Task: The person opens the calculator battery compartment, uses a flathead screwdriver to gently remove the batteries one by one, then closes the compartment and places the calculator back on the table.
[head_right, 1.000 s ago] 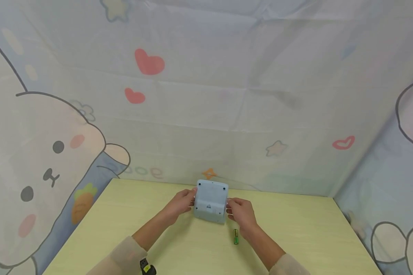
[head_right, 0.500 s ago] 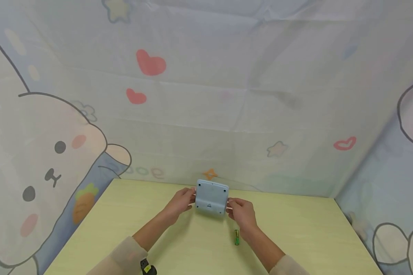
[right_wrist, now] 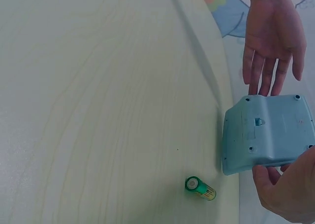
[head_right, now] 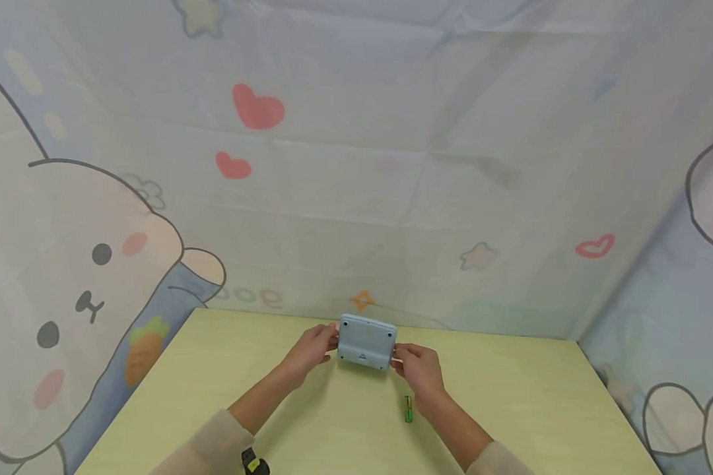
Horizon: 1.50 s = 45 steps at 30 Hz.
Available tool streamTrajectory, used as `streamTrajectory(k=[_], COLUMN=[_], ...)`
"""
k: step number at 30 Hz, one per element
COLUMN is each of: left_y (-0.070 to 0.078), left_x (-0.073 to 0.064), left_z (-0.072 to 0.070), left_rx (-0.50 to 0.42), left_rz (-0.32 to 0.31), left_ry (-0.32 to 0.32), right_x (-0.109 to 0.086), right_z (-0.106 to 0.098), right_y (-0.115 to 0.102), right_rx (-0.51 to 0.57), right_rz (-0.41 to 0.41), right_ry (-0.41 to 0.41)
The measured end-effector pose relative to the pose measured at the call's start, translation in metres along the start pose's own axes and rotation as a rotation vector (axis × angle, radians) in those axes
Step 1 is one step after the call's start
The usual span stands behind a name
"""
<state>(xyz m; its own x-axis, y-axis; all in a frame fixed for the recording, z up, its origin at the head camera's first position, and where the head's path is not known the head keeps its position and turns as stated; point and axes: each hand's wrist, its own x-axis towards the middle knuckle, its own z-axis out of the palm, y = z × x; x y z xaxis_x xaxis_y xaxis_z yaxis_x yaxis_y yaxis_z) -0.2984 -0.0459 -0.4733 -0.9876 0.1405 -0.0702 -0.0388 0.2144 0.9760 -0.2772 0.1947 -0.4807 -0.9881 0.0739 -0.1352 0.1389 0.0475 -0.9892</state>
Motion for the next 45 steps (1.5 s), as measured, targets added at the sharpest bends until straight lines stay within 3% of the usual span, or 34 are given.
streamTrajectory(k=[14,37,45], left_y=[-0.004,-0.007,-0.009], left_x=[0.0,0.002,0.003], left_z=[0.001,0.001,-0.003], left_rx=[0.037,-0.015,-0.049], left_rz=[0.024,0.062,0.06], left_ry=[0.032,0.069,0.038], right_x=[0.0,0.004,0.002], right_z=[0.001,0.003,0.003], right_y=[0.005,0.011,0.011], right_rx=[0.025,0.075,0.08], right_rz=[-0.032,-0.041,-0.031], right_ry=[0.015,0.011,0.025])
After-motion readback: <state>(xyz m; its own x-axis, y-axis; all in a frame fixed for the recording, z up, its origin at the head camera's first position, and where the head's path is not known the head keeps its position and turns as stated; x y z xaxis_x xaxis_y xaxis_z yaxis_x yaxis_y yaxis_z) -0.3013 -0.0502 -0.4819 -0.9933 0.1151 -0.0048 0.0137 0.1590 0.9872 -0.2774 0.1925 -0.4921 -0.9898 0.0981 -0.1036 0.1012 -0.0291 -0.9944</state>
